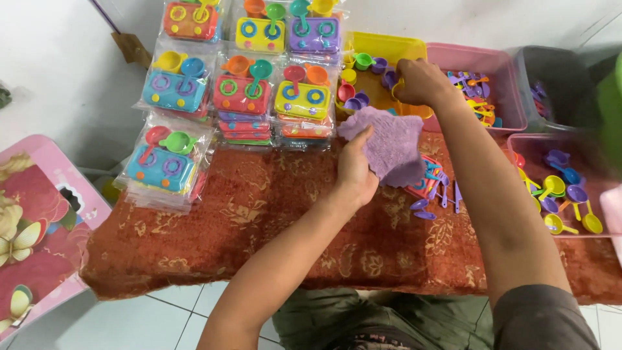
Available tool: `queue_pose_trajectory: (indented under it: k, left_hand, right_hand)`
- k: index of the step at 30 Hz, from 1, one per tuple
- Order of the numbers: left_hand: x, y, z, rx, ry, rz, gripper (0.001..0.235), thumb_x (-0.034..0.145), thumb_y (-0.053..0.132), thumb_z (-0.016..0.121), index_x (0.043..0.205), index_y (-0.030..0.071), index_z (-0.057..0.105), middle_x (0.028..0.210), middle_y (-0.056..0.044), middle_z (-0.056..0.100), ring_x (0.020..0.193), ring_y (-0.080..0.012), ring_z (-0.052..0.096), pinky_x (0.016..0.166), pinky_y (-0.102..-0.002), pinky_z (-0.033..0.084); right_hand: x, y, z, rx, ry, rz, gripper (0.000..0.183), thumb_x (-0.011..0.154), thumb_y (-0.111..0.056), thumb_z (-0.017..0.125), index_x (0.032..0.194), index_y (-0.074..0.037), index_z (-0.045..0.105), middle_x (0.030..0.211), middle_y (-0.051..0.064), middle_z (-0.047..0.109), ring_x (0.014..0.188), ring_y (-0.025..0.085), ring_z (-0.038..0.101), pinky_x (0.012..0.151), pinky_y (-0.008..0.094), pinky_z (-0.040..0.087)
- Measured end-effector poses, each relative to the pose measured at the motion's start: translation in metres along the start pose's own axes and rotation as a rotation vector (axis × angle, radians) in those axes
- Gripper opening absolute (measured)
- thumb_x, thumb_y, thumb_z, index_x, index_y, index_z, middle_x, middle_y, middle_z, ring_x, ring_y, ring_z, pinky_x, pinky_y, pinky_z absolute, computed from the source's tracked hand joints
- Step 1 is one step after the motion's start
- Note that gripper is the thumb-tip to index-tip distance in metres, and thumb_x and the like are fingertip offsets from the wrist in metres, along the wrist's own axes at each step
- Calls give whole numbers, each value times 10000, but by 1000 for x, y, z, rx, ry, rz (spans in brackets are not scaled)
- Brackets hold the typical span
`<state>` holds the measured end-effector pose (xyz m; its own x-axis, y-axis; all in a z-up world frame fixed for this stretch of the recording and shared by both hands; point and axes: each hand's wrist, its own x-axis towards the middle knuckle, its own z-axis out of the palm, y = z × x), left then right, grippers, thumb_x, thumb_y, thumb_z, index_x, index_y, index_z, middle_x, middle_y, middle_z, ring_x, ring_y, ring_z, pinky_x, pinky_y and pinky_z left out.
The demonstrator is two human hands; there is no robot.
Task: The person wipes small plastic toy kitchen utensils with a purple cloth and places them into a clear plastic bag. They handle a red toy stove, purple forks, and yellow spoons, arranging them inside the bag before placing it on the table.
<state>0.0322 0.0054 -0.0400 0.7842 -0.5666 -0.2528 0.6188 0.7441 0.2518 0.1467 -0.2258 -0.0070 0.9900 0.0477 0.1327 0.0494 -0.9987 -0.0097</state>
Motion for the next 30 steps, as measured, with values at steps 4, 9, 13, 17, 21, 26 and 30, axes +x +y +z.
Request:
queue_pose_trajectory:
  k: [4,9,13,17,21,26,30]
  left_hand:
    - [3,-6,-5,-5,-35,-22,324,1011,237,588,1210,-13,641,1180,-95,700,1019,-190,664,892,-312,521]
    - [5,-5,-4,35,30,29,395,1000,235,572,1274,-47,611,1280,-124,652,1097,-190,615,952,-296,486]
    - [21,-9,-17,-32,-51,51,330,1031,272,581,1226,10,629,1136,-87,697,993,-180,669,854,-299,550]
    - [23,-9,-11,3,-26,82,429,997,354,648,1293,45,626,1236,-127,658,1119,-237,629,975,-386,508]
    - [4,-6,11,79,82,181,291,886,112,810,1088,-73,712,1041,-222,733,953,-302,729,823,-448,615]
    - [-13,1,33,110,108,281,269,810,35,847,1014,-76,712,947,-223,732,851,-310,741,722,-442,623]
    - [2,0,22,97,151,326,326,789,55,875,1028,-72,693,949,-230,734,861,-320,743,720,-456,620]
  right_hand:
    - [-8,1,-2,-38,-22,-27,339,755,-175,765,1071,-54,761,1006,187,764,902,432,708,832,508,550]
    - [-25,-6,-27,-2,341,-157,197,808,-175,809,941,-36,765,892,131,759,727,364,695,701,446,565]
    - [-61,-57,-82,436,316,-76,210,837,-9,834,975,75,701,787,122,644,647,210,548,609,325,486]
    - [-101,-87,-99,669,-3,-62,172,836,-63,820,977,-8,738,788,121,703,705,186,632,694,312,511]
    - [-119,-87,-86,776,73,-129,325,795,-67,863,1096,-43,742,977,158,705,985,262,682,888,365,555]
    - [-142,-68,-79,1085,262,-12,449,967,-170,784,1354,-8,623,1202,170,666,1119,247,658,952,390,566]
    - [-175,-73,-71,1124,147,223,531,987,-259,741,1345,102,589,1037,213,691,932,268,682,844,418,583]
